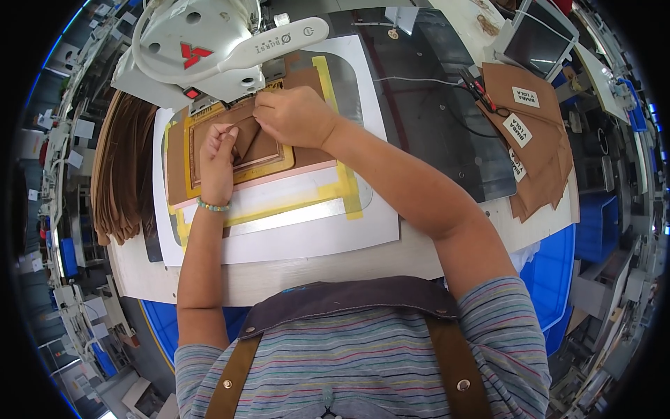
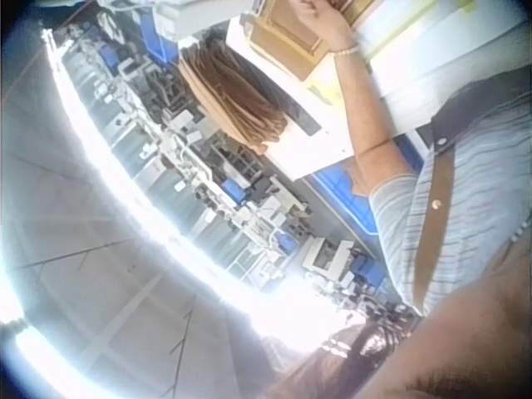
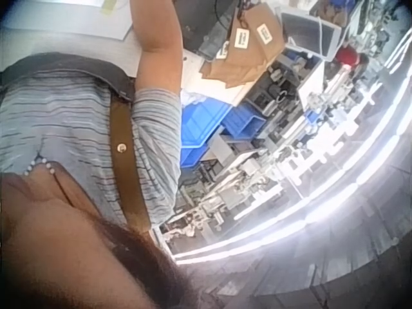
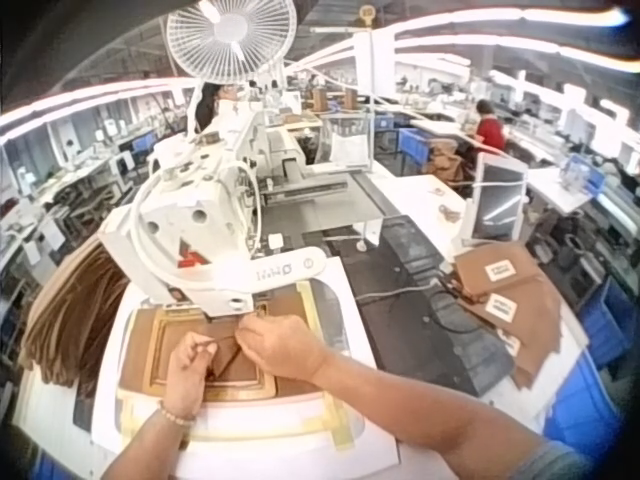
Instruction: Sewing brand labels onto leather panels using an industrial sewing machine.
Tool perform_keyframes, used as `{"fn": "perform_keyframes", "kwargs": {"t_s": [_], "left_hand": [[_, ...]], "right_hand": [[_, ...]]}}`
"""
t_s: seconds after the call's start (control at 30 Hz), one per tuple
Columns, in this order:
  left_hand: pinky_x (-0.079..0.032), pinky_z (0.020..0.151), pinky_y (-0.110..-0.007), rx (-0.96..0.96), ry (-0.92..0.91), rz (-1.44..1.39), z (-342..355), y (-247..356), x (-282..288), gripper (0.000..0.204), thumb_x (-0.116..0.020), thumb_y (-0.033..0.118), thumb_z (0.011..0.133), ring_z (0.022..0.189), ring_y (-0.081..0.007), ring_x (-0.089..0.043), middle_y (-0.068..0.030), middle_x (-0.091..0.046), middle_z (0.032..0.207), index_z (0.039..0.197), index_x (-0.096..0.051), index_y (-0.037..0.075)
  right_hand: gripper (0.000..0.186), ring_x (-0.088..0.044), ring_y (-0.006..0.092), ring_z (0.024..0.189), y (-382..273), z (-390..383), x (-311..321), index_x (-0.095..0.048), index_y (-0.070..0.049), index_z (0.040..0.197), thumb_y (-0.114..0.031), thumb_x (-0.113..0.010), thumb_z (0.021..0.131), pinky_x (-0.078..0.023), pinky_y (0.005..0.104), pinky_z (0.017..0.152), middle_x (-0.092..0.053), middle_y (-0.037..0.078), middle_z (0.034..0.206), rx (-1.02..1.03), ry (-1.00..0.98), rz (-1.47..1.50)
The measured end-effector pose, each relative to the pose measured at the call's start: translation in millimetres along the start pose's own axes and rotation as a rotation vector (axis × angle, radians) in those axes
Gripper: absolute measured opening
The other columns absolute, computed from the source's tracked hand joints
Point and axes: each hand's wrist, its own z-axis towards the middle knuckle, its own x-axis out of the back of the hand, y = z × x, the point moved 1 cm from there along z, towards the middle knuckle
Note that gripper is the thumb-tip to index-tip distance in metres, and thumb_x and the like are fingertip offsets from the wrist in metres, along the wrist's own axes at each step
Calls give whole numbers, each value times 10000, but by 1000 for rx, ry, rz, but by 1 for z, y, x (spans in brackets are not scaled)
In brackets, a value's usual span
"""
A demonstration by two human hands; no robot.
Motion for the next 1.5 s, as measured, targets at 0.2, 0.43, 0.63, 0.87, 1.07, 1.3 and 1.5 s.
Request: {"fn": "perform_keyframes", "kwargs": {"t_s": [0.2, 0.43, 0.63, 0.87, 1.07, 1.3, 1.5], "left_hand": [[-318, 601, -197, -74, 0, 54, -2, 1, -5, 13, -652, 73, 1087, 697, 8, -420, 94, -547, 790, 1090, -641, 67], [-328, 591, -204, -127, 11, 116, -6, 3, -11, 36, -642, 82, 1094, 697, 5, -435, 66, -615, 829, 1106, -631, 49], [-369, 630, -193, -168, 7, 166, -8, 5, -15, 57, -640, 83, 1094, 746, 6, -481, 45, -655, 866, 1113, -623, 32], [-439, 669, -221, -123, 1, 163, 0, 0, -17, 124, -656, 80, 1081, 783, -44, -553, -8, -718, 971, 1178, -643, 2], [-542, 783, -343, -383, -4, 637, 5, 7, -21, 207, -703, 74, 1016, 849, -215, -699, -135, -778, 1068, 1181, -749, -42], [-544, 845, -327, -177, 62, 460, 4, 5, -16, 206, -706, 120, 1022, 909, -215, -717, -141, -783, 1067, 1124, -773, -45], [-541, 882, -311, -25, 68, 384, 4, 8, -16, 227, -704, 140, 1038, 961, -163, -713, -121, -792, 1079, 1129, -776, -55]], "right_hand": [[93, -743, 233, 823, 3, -4, -6, -769, -72, 944, -148, -773, 891, -609, 354, 686, -735, 22, 996, 0, -16, -51], [86, -738, 229, 808, 2, -3, -6, -755, -67, 948, -119, -734, 883, -608, 354, 671, -707, 31, 952, 43, -32, -63], [85, -731, 219, 778, 3, -2, -5, -730, -67, 936, -115, -711, 869, -602, 341, 636, -688, 33, 953, 85, -31, -105], [96, -724, 216, 767, 2, -3, -8, -696, -74, 910, -123, -741, 842, -599, 346, 634, -674, 37, 971, 77, -30, -117], [93, -717, 221, 756, 7, -4, -6, -704, -68, 917, -110, -750, 847, -598, 350, 639, -678, 43, 955, 73, -71, -204], [79, -736, 243, 794, -3, -2, 4, -760, -49, 939, -103, -774, 884, -612, 347, 669, -738, 43, 1001, -5, 31, -26], [133, -747, 239, 838, -2, -2, -3, -788, -50, 991, -120, -793, 878, -628, 360, 706, -751, 47, 1036, -30, 16, 7]]}}
